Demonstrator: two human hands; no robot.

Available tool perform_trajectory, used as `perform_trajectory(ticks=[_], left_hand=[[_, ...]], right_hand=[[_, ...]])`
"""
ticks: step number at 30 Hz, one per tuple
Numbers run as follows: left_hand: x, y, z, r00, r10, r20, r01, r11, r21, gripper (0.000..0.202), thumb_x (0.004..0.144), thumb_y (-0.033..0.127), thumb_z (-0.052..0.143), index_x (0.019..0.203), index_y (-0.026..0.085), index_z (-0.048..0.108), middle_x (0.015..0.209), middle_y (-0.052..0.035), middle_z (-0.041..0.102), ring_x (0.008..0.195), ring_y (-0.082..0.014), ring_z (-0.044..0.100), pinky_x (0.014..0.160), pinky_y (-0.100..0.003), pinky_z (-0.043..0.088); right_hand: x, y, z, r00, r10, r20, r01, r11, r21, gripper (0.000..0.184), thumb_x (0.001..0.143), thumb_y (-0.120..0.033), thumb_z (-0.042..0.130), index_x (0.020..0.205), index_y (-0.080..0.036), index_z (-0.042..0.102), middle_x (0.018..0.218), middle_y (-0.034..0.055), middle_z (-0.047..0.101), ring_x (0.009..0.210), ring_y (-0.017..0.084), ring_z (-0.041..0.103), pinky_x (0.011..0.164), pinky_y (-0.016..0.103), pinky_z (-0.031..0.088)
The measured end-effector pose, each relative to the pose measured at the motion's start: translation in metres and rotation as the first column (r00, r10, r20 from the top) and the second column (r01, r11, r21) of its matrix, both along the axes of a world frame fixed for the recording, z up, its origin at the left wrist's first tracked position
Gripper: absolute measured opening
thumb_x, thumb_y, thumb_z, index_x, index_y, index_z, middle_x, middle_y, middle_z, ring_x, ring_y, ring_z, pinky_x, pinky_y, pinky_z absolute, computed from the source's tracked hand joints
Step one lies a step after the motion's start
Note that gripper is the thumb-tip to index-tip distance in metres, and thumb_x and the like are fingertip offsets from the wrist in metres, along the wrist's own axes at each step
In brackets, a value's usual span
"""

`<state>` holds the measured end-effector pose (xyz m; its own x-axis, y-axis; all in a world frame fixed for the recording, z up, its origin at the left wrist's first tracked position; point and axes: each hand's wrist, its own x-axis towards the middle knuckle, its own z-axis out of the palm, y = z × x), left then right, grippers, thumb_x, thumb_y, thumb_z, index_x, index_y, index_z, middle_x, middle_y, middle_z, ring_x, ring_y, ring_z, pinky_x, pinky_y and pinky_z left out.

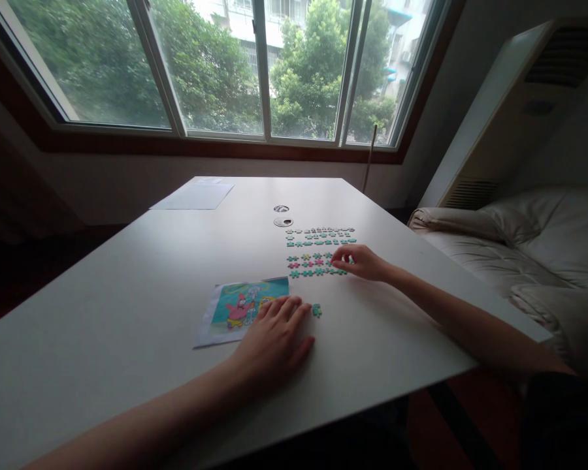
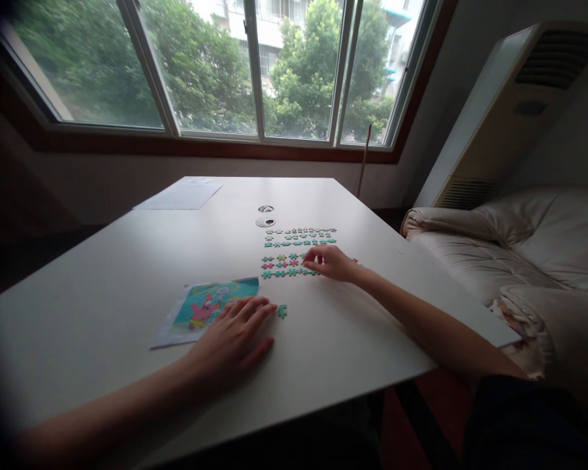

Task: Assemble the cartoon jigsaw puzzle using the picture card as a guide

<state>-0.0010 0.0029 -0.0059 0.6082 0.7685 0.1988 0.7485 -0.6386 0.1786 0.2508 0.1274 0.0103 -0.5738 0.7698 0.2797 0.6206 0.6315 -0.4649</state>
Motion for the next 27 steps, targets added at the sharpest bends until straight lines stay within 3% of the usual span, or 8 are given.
perform_trajectory(ticks=[5, 15, 27], left_hand=[[0.000, 0.001, -0.001, 1.000, -0.007, -0.013, 0.007, 1.000, 0.012, 0.042, 0.085, 0.032, 0.045, 0.126, 0.024, 0.044, 0.123, -0.0096, 0.047, 0.114, -0.0292, 0.040, 0.096, -0.049, 0.032], [-0.001, 0.002, -0.001, 1.000, -0.010, -0.009, 0.010, 1.000, 0.005, 0.043, 0.085, 0.034, 0.044, 0.127, 0.025, 0.043, 0.124, -0.0090, 0.047, 0.115, -0.0285, 0.039, 0.097, -0.048, 0.031], [-0.002, 0.001, 0.002, 1.000, -0.007, -0.004, 0.007, 1.000, -0.024, 0.042, 0.085, 0.034, 0.044, 0.126, 0.024, 0.043, 0.124, -0.0098, 0.046, 0.116, -0.0290, 0.039, 0.098, -0.049, 0.031]], right_hand=[[0.003, 0.043, 0.001, 0.991, -0.082, 0.107, 0.079, 0.996, 0.032, 0.019, 0.079, -0.028, 0.054, 0.083, -0.014, 0.066, 0.076, 0.0034, 0.065, 0.063, 0.010, 0.053, 0.060, 0.022, 0.041], [-0.037, 0.114, 0.001, 0.976, -0.070, 0.207, 0.060, 0.997, 0.054, 0.019, 0.076, -0.019, 0.058, 0.091, -0.014, 0.069, 0.088, 0.0067, 0.066, 0.074, 0.012, 0.056, 0.069, 0.024, 0.041], [-0.063, 0.140, 0.010, 0.939, -0.083, 0.335, 0.131, 0.984, -0.123, 0.021, 0.066, -0.023, 0.070, 0.085, -0.014, 0.070, 0.087, 0.0065, 0.068, 0.068, 0.013, 0.058, 0.060, 0.022, 0.041]])
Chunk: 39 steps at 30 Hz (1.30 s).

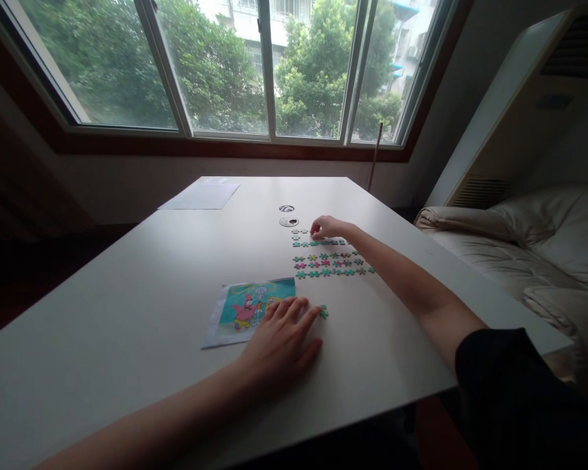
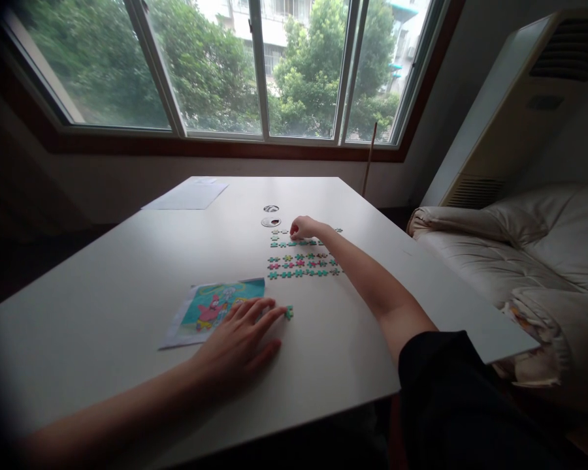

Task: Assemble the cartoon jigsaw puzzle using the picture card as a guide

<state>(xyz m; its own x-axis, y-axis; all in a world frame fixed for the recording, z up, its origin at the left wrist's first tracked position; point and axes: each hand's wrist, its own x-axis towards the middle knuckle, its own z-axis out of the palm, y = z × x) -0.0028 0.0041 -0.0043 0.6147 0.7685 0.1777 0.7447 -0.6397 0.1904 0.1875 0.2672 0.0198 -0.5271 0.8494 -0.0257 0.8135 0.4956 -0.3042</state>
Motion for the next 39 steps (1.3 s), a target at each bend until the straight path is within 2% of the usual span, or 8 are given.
perform_trajectory(ticks=[4, 8, 10, 15, 22, 28, 33, 39], left_hand=[[-0.001, -0.001, 0.000, 1.000, 0.007, 0.004, -0.007, 1.000, -0.007, 0.042, 0.085, 0.033, 0.044, 0.126, 0.025, 0.042, 0.125, -0.0098, 0.045, 0.116, -0.0290, 0.039, 0.097, -0.049, 0.031], [-0.001, -0.001, 0.001, 1.000, 0.003, 0.006, -0.003, 1.000, 0.002, 0.040, 0.084, 0.032, 0.045, 0.124, 0.025, 0.044, 0.125, -0.0099, 0.046, 0.116, -0.0292, 0.039, 0.097, -0.049, 0.031], [-0.001, -0.001, 0.001, 1.000, 0.003, 0.011, -0.003, 1.000, 0.011, 0.040, 0.084, 0.032, 0.045, 0.124, 0.024, 0.045, 0.124, -0.0097, 0.046, 0.115, -0.0289, 0.039, 0.097, -0.049, 0.031], [-0.001, 0.000, -0.002, 1.000, -0.010, 0.024, 0.009, 0.999, 0.031, 0.040, 0.084, 0.032, 0.044, 0.124, 0.023, 0.044, 0.123, -0.0102, 0.046, 0.114, -0.0292, 0.039, 0.097, -0.049, 0.031], [0.001, -0.002, -0.002, 1.000, -0.001, 0.005, 0.000, 1.000, 0.029, 0.039, 0.084, 0.031, 0.044, 0.122, 0.022, 0.046, 0.124, -0.0107, 0.045, 0.115, -0.0298, 0.038, 0.096, -0.049, 0.032], [0.002, -0.002, -0.003, 1.000, 0.000, 0.005, -0.001, 0.999, 0.037, 0.039, 0.084, 0.031, 0.045, 0.121, 0.022, 0.046, 0.123, -0.0098, 0.045, 0.114, -0.0292, 0.039, 0.097, -0.048, 0.032], [0.003, 0.000, -0.004, 1.000, 0.005, 0.001, -0.005, 0.999, 0.040, 0.039, 0.084, 0.031, 0.045, 0.122, 0.022, 0.046, 0.122, -0.0095, 0.046, 0.113, -0.0291, 0.039, 0.097, -0.049, 0.031], [0.004, 0.000, -0.004, 1.000, 0.004, -0.010, -0.004, 0.999, 0.043, 0.039, 0.084, 0.032, 0.045, 0.121, 0.021, 0.046, 0.122, -0.0100, 0.046, 0.112, -0.0293, 0.040, 0.097, -0.049, 0.032]], right_hand=[[-0.003, -0.003, 0.003, 0.999, -0.021, -0.023, 0.022, 1.000, 0.021, 0.022, 0.066, -0.021, 0.071, 0.086, -0.012, 0.068, 0.090, 0.0083, 0.066, 0.072, 0.013, 0.057, 0.061, 0.022, 0.041], [-0.004, -0.026, 0.007, 0.996, 0.027, -0.086, -0.022, 0.998, 0.062, 0.023, 0.074, -0.021, 0.062, 0.095, -0.012, 0.064, 0.087, 0.0067, 0.065, 0.072, 0.011, 0.057, 0.062, 0.021, 0.042], [-0.001, -0.046, 0.008, 0.987, 0.082, -0.137, -0.072, 0.995, 0.075, 0.026, 0.076, -0.022, 0.060, 0.101, -0.013, 0.063, 0.082, 0.0043, 0.065, 0.070, 0.010, 0.057, 0.064, 0.021, 0.042], [0.012, -0.112, 0.015, 0.910, 0.294, -0.293, -0.283, 0.956, 0.080, 0.017, 0.077, -0.025, 0.059, 0.089, -0.015, 0.068, 0.071, 0.0016, 0.064, 0.064, 0.009, 0.055, 0.061, 0.021, 0.042], [0.031, -0.184, 0.010, 0.856, 0.221, -0.467, -0.294, 0.952, -0.088, 0.022, 0.075, -0.035, 0.063, 0.084, -0.015, 0.063, 0.076, 0.0023, 0.066, 0.067, 0.010, 0.058, 0.063, 0.022, 0.044], [0.041, -0.193, -0.013, 0.900, 0.085, -0.428, -0.153, 0.980, -0.128, 0.022, 0.073, -0.036, 0.064, 0.075, -0.015, 0.060, 0.069, 0.0003, 0.062, 0.061, 0.009, 0.053, 0.054, 0.019, 0.039], [0.044, -0.195, -0.016, 0.961, 0.067, -0.269, -0.060, 0.998, 0.032, 0.021, 0.073, -0.036, 0.063, 0.072, -0.016, 0.058, 0.066, 0.0000, 0.058, 0.060, 0.010, 0.050, 0.055, 0.020, 0.036], [0.048, -0.195, -0.010, 0.964, 0.173, -0.204, -0.145, 0.979, 0.146, 0.019, 0.078, -0.034, 0.060, 0.076, -0.015, 0.060, 0.072, 0.0024, 0.057, 0.067, 0.012, 0.050, 0.064, 0.024, 0.038]])
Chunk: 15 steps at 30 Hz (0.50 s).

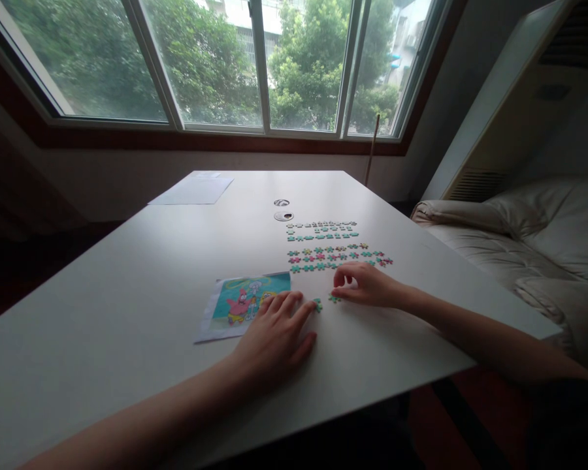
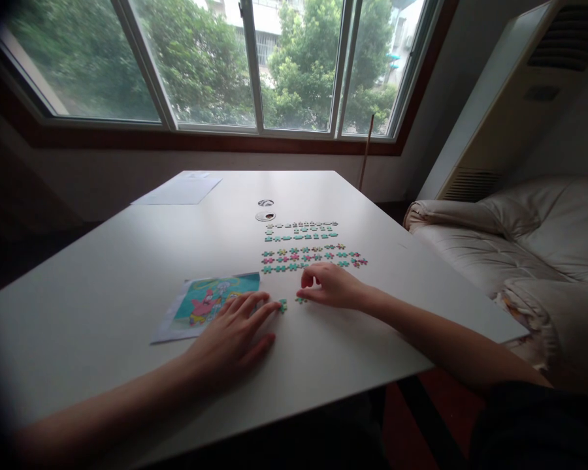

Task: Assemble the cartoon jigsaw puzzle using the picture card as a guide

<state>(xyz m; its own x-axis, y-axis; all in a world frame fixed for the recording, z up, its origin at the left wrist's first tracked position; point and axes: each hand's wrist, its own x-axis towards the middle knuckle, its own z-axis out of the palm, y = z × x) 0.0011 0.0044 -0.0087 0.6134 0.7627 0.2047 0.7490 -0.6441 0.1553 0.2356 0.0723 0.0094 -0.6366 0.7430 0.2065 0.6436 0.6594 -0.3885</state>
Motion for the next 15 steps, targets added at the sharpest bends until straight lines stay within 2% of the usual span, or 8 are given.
perform_trajectory(ticks=[4, 9, 15], left_hand=[[0.000, -0.001, 0.000, 1.000, -0.005, 0.005, 0.005, 1.000, 0.008, 0.038, 0.084, 0.032, 0.045, 0.121, 0.022, 0.047, 0.122, -0.0102, 0.046, 0.113, -0.0291, 0.040, 0.096, -0.049, 0.032], [-0.001, 0.000, -0.001, 1.000, -0.004, 0.007, 0.004, 1.000, 0.021, 0.039, 0.084, 0.032, 0.045, 0.121, 0.022, 0.047, 0.122, -0.0102, 0.046, 0.113, -0.0292, 0.040, 0.096, -0.049, 0.032], [-0.001, 0.000, -0.001, 1.000, -0.006, 0.003, 0.006, 1.000, 0.018, 0.039, 0.084, 0.032, 0.045, 0.122, 0.022, 0.046, 0.123, -0.0101, 0.046, 0.113, -0.0290, 0.039, 0.096, -0.048, 0.032]], right_hand=[[0.002, 0.000, 0.003, 0.993, 0.116, 0.009, -0.115, 0.990, -0.087, 0.020, 0.078, -0.033, 0.060, 0.091, -0.017, 0.063, 0.085, 0.0047, 0.056, 0.072, 0.012, 0.050, 0.067, 0.024, 0.041], [0.002, 0.004, -0.003, 0.994, 0.104, 0.025, -0.099, 0.984, -0.149, 0.019, 0.077, -0.033, 0.060, 0.088, -0.017, 0.060, 0.083, 0.0038, 0.055, 0.073, 0.013, 0.050, 0.067, 0.024, 0.040], [-0.006, 0.000, -0.010, 0.994, 0.097, -0.051, -0.102, 0.989, -0.109, 0.019, 0.076, -0.032, 0.062, 0.087, -0.016, 0.058, 0.080, 0.0026, 0.055, 0.073, 0.013, 0.049, 0.066, 0.024, 0.039]])
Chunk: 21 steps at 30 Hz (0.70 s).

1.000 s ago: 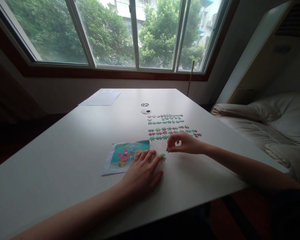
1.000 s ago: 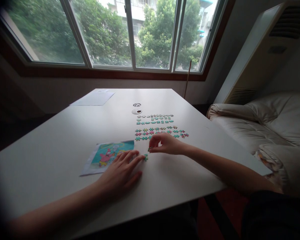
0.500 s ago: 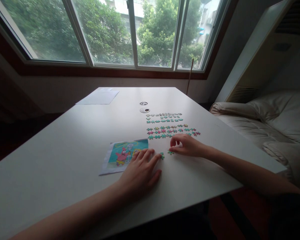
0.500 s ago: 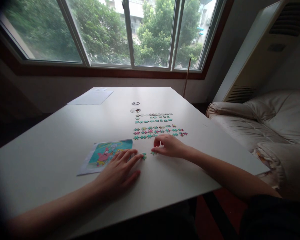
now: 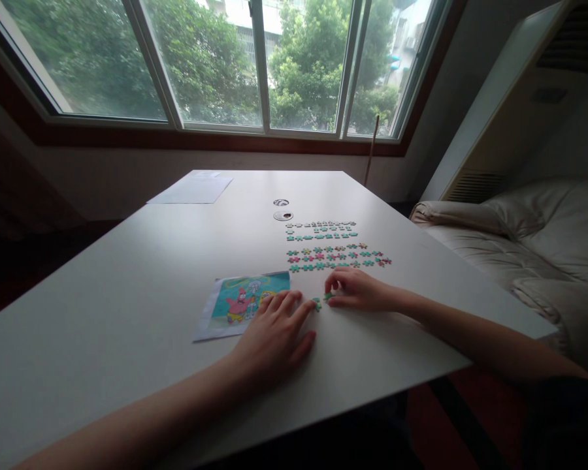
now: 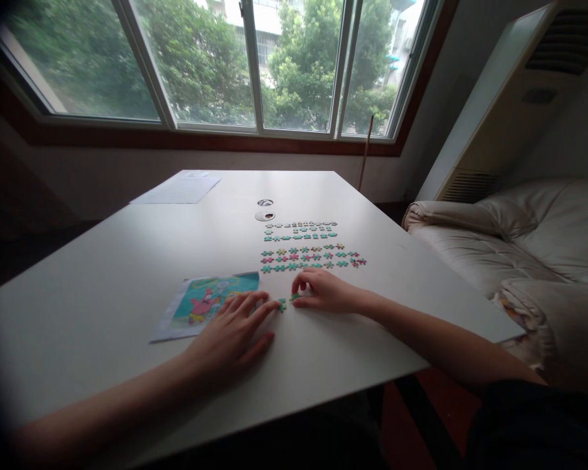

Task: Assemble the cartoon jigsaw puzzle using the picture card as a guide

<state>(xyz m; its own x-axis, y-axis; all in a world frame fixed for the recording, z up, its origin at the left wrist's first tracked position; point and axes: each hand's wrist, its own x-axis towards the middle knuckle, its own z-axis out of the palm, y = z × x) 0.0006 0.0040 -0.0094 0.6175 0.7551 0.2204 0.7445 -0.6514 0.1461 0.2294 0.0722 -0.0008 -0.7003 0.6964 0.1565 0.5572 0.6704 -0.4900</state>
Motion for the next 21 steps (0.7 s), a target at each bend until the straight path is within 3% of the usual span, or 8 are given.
perform_trajectory(ticks=[21], left_hand=[[0.0002, 0.0000, 0.0006, 1.000, 0.000, 0.008, 0.000, 1.000, -0.014, 0.039, 0.084, 0.031, 0.045, 0.122, 0.022, 0.046, 0.124, -0.0105, 0.045, 0.115, -0.0292, 0.038, 0.097, -0.049, 0.031]], right_hand=[[-0.0084, -0.0057, -0.0041, 0.995, 0.016, -0.097, -0.011, 0.999, 0.050, 0.023, 0.077, -0.036, 0.061, 0.090, -0.017, 0.060, 0.081, 0.0029, 0.057, 0.075, 0.013, 0.051, 0.068, 0.024, 0.040]])
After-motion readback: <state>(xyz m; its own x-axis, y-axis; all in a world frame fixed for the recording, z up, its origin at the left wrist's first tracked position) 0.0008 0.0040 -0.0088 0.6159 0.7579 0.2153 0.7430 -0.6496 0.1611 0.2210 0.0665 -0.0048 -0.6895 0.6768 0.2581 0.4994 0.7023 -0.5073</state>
